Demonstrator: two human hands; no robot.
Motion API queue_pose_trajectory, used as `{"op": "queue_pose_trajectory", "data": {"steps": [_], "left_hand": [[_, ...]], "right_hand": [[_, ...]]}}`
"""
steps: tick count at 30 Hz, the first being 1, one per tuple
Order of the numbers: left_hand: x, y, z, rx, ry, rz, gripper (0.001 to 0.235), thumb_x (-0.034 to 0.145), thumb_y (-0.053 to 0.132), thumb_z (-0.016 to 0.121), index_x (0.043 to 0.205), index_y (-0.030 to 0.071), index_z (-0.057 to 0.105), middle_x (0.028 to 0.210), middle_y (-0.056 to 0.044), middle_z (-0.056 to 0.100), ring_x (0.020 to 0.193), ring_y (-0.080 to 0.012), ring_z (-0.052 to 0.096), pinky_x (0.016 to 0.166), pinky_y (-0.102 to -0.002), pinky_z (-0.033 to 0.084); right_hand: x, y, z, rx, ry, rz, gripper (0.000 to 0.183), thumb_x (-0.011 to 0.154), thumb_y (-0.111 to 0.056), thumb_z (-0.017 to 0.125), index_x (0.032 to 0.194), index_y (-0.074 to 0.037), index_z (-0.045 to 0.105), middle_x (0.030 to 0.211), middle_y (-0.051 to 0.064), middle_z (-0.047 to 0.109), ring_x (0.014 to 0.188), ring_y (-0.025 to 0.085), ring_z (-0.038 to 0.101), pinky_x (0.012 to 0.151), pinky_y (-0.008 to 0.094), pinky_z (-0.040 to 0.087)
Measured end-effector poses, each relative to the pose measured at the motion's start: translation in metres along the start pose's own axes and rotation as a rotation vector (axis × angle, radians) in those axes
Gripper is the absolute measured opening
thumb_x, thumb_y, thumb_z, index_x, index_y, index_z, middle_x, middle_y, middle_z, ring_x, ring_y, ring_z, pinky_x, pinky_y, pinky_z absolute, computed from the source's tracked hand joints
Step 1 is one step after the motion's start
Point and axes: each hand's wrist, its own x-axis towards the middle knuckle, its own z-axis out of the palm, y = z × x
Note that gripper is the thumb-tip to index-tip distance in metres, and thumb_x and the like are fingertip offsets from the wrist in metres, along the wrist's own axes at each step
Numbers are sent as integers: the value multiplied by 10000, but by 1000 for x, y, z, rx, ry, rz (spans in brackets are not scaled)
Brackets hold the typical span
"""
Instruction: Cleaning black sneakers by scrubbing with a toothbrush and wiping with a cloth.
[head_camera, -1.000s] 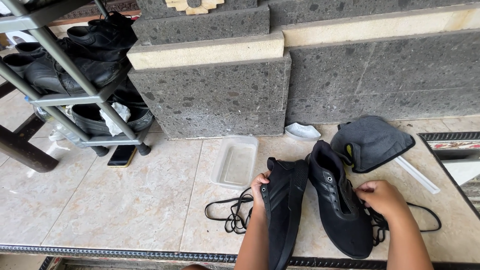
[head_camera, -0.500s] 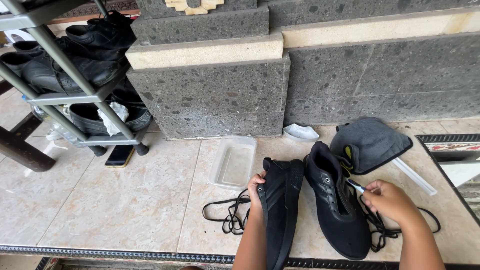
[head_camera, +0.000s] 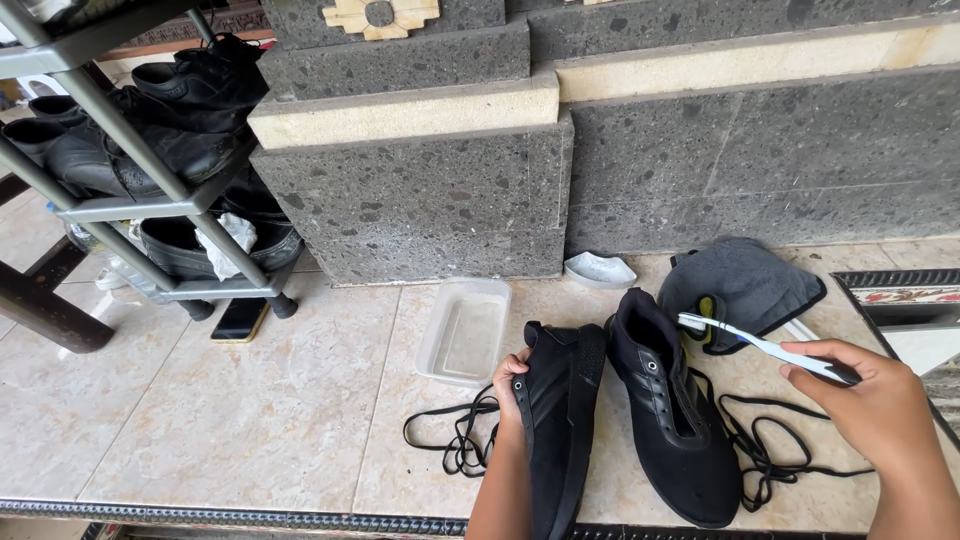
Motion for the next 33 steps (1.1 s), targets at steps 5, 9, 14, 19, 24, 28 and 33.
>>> {"op": "queue_pose_trajectory", "data": {"steps": [5,9,14,19,24,28,33], "left_hand": [[-12,0,20,34,-5,-39,24,696,80,483,674,89,485,724,-45,482,686,-202,513,699,-275,420],[-40,-2,68,93,82,-89,74,708,122,533,655,152,491,674,4,524,631,-166,539,641,-259,419],[-45,-3,78,107,125,-100,166,704,108,548,632,197,428,648,41,471,596,-140,492,611,-257,394],[-34,-1,60,101,44,-75,153,706,121,540,630,164,414,648,41,421,592,-130,444,626,-261,361],[-9,-1,19,18,-4,23,144,689,69,517,624,148,416,702,12,370,654,-152,444,678,-244,382],[-5,0,16,-10,-11,-3,79,703,76,495,646,120,461,698,-9,413,679,-173,497,720,-245,412],[-10,1,23,-11,-1,-54,80,688,106,506,633,114,449,663,-17,449,653,-192,516,691,-265,423]], "right_hand": [[-6,-1,11,173,10,-101,215,877,-103,803,1092,-101,806,872,82,569,828,181,425,752,340,328],[26,55,46,772,-231,-273,113,921,136,630,1030,108,620,1120,213,608,937,343,658,899,429,613],[28,78,103,1163,-287,-121,358,860,103,651,1180,-52,603,1042,129,668,917,216,662,889,294,564],[30,92,147,1357,-210,89,365,866,33,683,1212,-72,641,1041,111,680,910,108,640,842,141,527],[21,89,149,1427,-249,-1,210,945,11,640,1032,-176,680,1120,87,681,1052,143,624,881,193,522],[17,95,157,1380,-260,-141,168,1022,-43,582,1048,-203,625,1167,232,691,958,267,632,914,357,539],[12,88,154,1339,-272,-151,216,990,-24,628,1002,-215,528,1096,185,716,1004,251,661,870,333,534]]}}
